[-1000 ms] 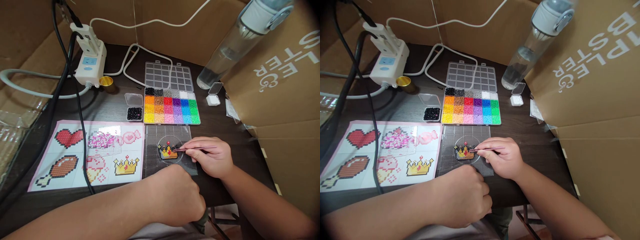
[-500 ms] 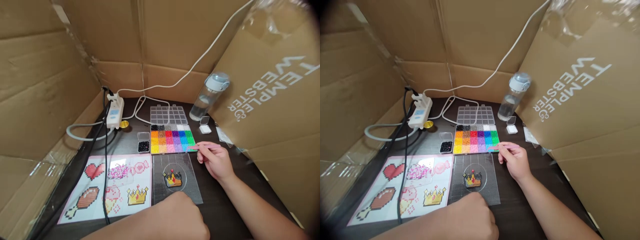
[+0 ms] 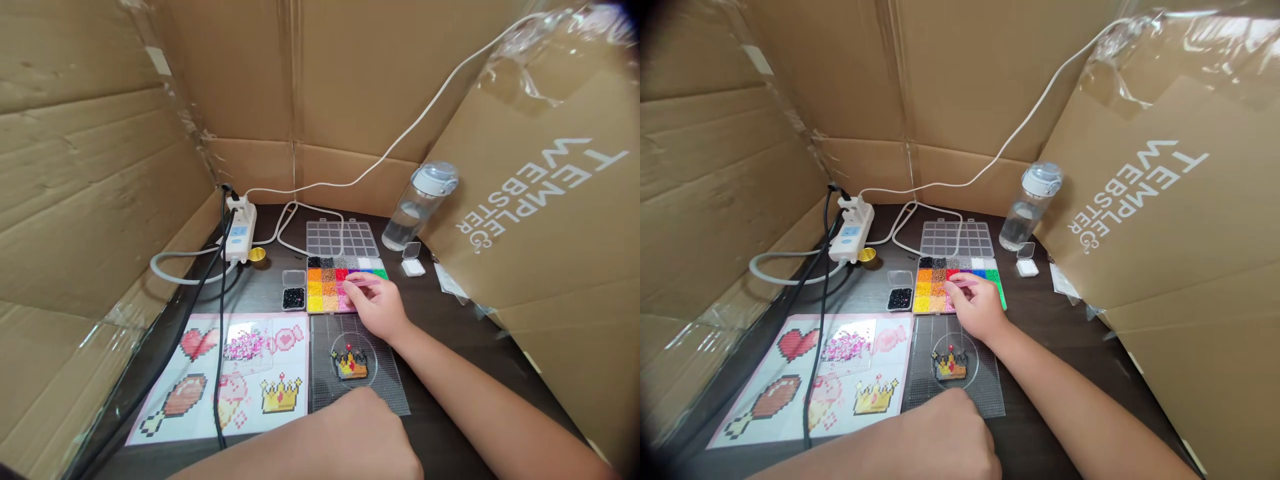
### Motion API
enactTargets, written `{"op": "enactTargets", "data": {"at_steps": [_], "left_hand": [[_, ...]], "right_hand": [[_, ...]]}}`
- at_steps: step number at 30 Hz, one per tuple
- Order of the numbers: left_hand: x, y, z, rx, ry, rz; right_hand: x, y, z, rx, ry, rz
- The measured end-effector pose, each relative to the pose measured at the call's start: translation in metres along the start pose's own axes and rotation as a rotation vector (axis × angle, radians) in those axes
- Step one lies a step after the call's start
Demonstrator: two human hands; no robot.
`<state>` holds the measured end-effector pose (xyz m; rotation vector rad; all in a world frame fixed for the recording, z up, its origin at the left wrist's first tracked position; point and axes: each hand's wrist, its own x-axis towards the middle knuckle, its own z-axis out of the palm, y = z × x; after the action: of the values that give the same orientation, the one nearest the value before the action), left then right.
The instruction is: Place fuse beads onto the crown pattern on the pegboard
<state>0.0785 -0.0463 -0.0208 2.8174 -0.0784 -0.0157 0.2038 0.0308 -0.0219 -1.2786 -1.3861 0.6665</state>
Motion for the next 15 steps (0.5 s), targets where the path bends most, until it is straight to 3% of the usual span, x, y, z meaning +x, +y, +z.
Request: {"op": "enactTargets", "data": {"at_steps": [7,11,15], "left_hand": [[0.003,-0.001,-0.013,-0.048,-0.196,-0.026],[0.005,0.000,-0.016,-0.068,-0.275,-0.037],[0.007,-0.001,-0.009,-0.082,-0.275,-0.017]], "right_hand": [[-0.009,0.014,0.006,-0.209,0.082,-0.388],[-0.008,0.015,0.004,-0.239,0.106,-0.371],[-0.009,0.018,0.005,-0.213,0.096,-0.270]]}}
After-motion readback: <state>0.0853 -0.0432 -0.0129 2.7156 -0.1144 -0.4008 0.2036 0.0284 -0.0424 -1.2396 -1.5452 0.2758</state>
